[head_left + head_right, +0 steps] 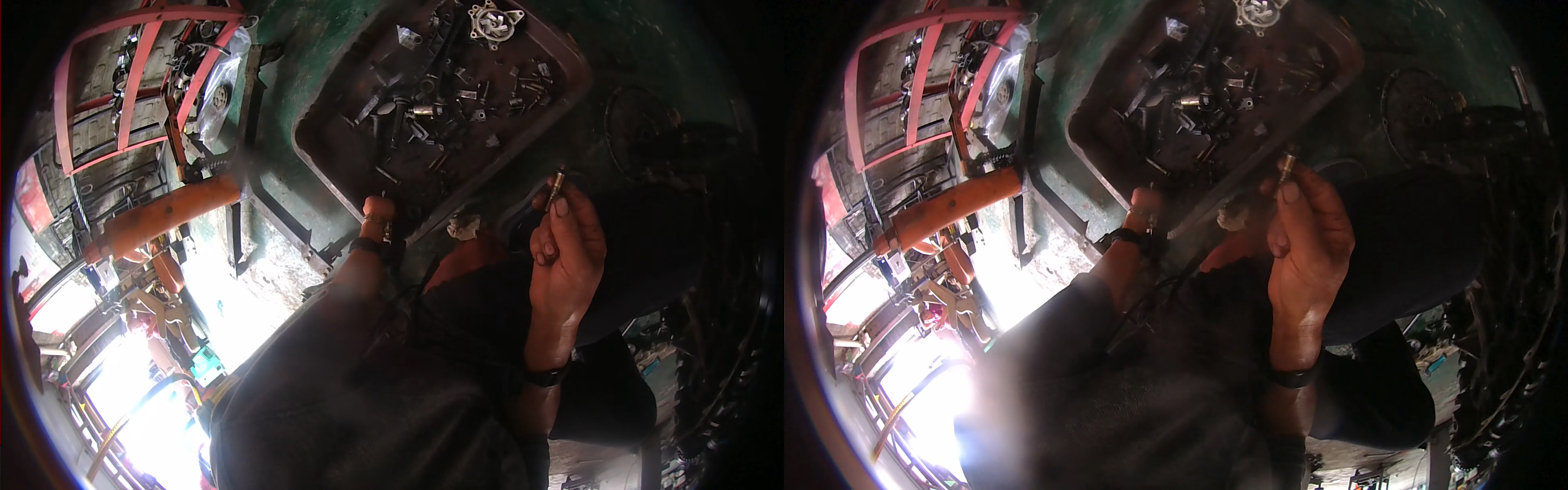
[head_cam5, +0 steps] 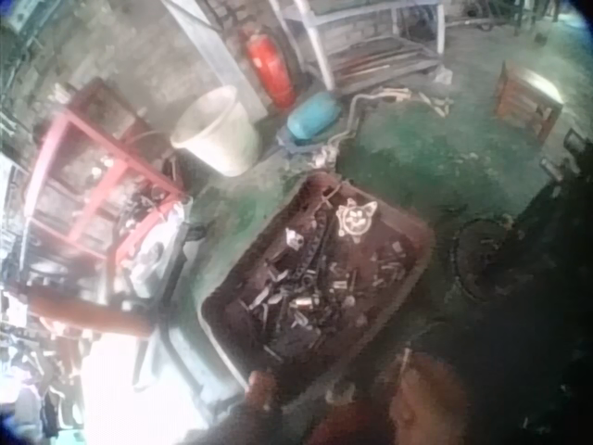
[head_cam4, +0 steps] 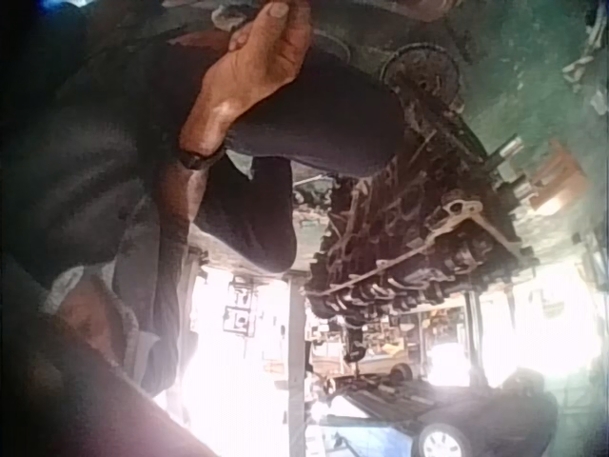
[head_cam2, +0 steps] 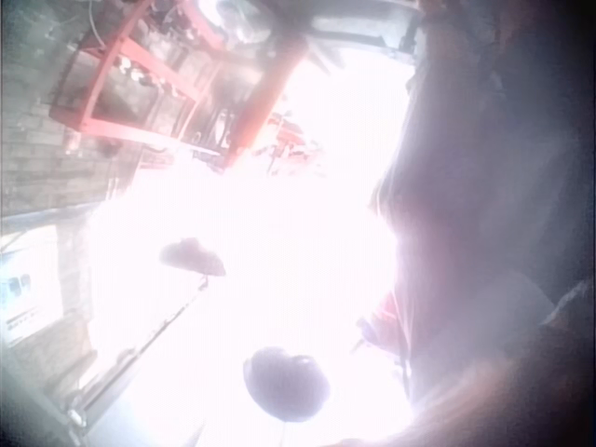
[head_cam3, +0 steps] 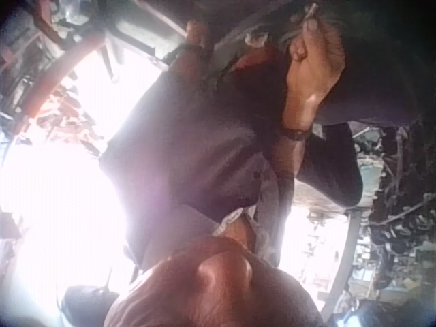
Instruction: The person sits on the floor and handles small engine parts, picking bolts and washers from a tray and inserting them into the engine block. The person then places a camshaft into the engine block.
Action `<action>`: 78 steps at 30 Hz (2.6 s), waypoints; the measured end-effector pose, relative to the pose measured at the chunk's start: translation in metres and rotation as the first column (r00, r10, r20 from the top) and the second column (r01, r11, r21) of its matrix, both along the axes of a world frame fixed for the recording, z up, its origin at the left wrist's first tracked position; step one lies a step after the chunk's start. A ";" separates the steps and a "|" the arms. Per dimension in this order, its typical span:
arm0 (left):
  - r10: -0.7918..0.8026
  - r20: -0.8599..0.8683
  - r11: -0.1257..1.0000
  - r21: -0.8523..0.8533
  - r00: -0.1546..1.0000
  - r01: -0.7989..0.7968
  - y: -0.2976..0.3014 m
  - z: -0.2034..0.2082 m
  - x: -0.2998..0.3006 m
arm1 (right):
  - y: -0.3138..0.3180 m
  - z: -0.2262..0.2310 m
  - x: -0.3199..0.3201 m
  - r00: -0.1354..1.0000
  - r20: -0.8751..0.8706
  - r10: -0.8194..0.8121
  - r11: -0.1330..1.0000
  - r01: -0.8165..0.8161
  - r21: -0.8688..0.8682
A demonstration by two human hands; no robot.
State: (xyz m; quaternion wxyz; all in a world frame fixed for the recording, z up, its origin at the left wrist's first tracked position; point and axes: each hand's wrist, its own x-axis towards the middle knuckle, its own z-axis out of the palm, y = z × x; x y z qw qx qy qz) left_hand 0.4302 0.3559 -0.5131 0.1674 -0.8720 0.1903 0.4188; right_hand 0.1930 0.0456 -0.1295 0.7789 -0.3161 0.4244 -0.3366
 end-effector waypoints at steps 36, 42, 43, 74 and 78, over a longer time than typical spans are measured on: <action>-0.226 -0.139 0.955 -0.228 0.964 0.191 -0.067 0.086 -0.031 | 0.000 0.001 0.000 1.000 -0.024 0.006 1.000 -0.006 0.009; -0.331 -0.178 0.930 -0.227 0.927 0.289 -0.064 0.089 -0.024 | 0.000 0.000 -0.001 1.000 -0.006 0.002 1.000 -0.002 -0.005; -0.282 -0.155 0.942 -0.231 0.947 0.243 -0.064 0.087 -0.025 | 0.001 -0.001 -0.001 1.000 -0.005 0.001 1.000 -0.001 -0.007; 0.200 0.053 0.920 -0.354 0.978 -0.169 -0.146 0.084 -0.043 | 0.001 0.002 0.004 0.995 -0.103 -0.009 0.999 0.013 0.034; 0.018 0.074 0.904 -0.428 0.997 0.015 -0.137 0.068 -0.032 | 0.001 0.001 0.003 0.996 -0.094 -0.006 0.999 0.010 0.043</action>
